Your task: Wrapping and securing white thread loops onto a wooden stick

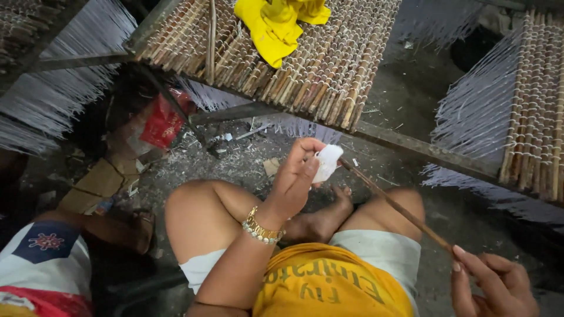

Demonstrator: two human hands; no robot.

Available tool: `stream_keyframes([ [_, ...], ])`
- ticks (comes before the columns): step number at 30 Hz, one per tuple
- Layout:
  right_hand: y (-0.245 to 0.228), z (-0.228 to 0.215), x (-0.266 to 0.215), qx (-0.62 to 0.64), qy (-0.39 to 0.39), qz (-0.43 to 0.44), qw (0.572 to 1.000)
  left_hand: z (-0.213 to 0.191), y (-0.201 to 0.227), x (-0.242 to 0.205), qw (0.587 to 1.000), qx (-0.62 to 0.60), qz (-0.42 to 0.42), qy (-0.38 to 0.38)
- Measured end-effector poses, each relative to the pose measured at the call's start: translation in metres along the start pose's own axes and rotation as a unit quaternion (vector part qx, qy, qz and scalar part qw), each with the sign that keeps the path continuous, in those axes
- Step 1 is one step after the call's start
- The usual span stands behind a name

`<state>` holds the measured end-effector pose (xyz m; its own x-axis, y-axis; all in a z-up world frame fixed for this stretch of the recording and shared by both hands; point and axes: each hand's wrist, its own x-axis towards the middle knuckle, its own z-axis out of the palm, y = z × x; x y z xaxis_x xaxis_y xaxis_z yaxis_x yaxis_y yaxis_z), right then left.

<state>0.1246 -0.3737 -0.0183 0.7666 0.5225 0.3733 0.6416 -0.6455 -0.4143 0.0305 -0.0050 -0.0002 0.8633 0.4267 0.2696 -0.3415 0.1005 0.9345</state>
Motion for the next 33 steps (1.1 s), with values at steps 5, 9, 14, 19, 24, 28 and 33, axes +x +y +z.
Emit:
stream_keyframes([
  [5,-0.003,-0.005,0.005,0.019,-0.025,0.027,0.999,0.003,0.023,0.003,0.963,0.257,0.077,0.010],
  [9,-0.006,0.000,0.019,0.177,-0.101,0.102,0.974,0.008,0.018,0.004,0.944,0.311,0.112,0.001],
  [14,0.009,0.020,0.012,0.201,-0.105,0.120,0.967,0.015,0.014,0.001,0.941,0.321,0.101,0.029],
  [19,0.017,0.026,0.010,0.291,-0.142,0.172,0.930,0.013,-0.001,0.002,0.970,0.228,0.082,0.024],
  [24,-0.006,0.025,0.044,0.259,-0.194,0.067,0.944,0.017,-0.025,0.000,0.964,-0.235,-0.018,0.123],
  [28,-0.023,0.029,0.061,0.258,-0.157,0.034,0.953,0.012,-0.028,-0.002,0.979,-0.130,-0.050,0.152],
  [33,-0.028,0.021,0.066,0.250,-0.185,0.000,0.950,-0.008,0.001,-0.001,0.988,-0.037,0.018,0.152],
])
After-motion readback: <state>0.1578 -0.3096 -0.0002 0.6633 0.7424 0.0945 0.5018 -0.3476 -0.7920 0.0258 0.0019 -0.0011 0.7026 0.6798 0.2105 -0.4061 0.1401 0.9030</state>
